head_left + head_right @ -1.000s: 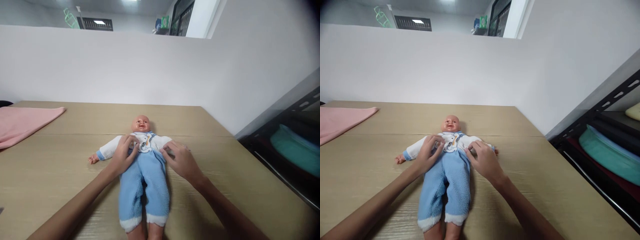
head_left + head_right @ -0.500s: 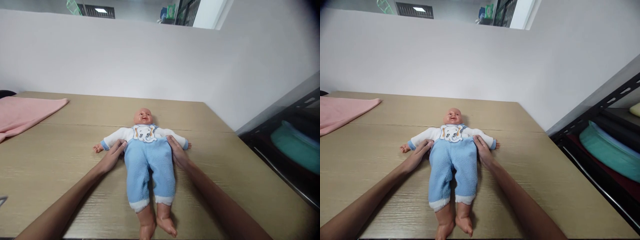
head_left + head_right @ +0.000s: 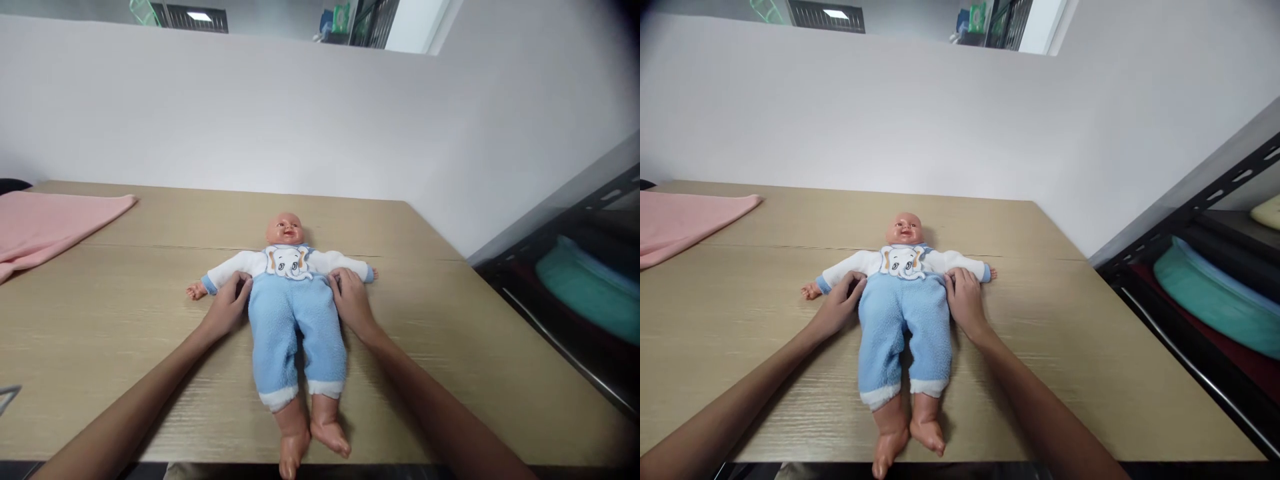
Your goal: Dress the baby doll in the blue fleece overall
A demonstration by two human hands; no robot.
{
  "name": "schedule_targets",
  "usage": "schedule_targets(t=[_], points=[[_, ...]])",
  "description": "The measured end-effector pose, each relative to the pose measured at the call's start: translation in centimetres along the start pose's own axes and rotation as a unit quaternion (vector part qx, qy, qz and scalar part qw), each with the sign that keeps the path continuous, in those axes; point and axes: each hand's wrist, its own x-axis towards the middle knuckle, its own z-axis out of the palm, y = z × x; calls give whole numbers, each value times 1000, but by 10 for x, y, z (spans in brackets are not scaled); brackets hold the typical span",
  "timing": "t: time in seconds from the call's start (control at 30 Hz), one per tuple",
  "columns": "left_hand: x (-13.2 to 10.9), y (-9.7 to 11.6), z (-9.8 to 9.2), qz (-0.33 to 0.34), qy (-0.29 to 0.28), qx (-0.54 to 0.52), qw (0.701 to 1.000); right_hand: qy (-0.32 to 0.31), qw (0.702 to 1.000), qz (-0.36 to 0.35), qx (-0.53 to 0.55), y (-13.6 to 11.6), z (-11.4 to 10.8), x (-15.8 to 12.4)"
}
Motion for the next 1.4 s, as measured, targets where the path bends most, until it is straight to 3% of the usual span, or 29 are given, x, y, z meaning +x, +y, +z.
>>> schedule_targets(t=[0.13, 0.27, 0.4, 0.53, 0.7, 0.87, 1.0, 1.17, 1.3, 1.4], points=[[-2, 14, 3, 53, 95, 65, 992, -13, 1000, -7, -20, 9, -10, -4], [7, 52, 11, 160, 138, 115, 971, -20, 1000, -2, -5, 11, -17, -6], [35, 98, 41, 262, 40, 161, 951, -41, 999, 27, 1, 11, -19, -6], [77, 125, 89, 280, -78, 277, 916, -43, 997, 64, -19, 16, -23, -6], [117, 131, 137, 256, -193, 374, 870, -49, 996, 68, -26, 20, -27, -7], [123, 126, 144, 246, -208, 398, 859, -52, 996, 63, -28, 21, -26, -10], [120, 121, 138, 239, -201, 394, 864, -69, 996, 49, 28, 21, -26, -10], [122, 114, 130, 227, -176, 359, 888, -98, 986, -25, 134, 22, -19, -6], [126, 104, 123, 201, -136, 213, 946, -127, 964, -62, 227, 23, -16, -8], [128, 96, 116, 171, -86, 73, 979, -142, 944, -35, 296, 19, -15, -10]])
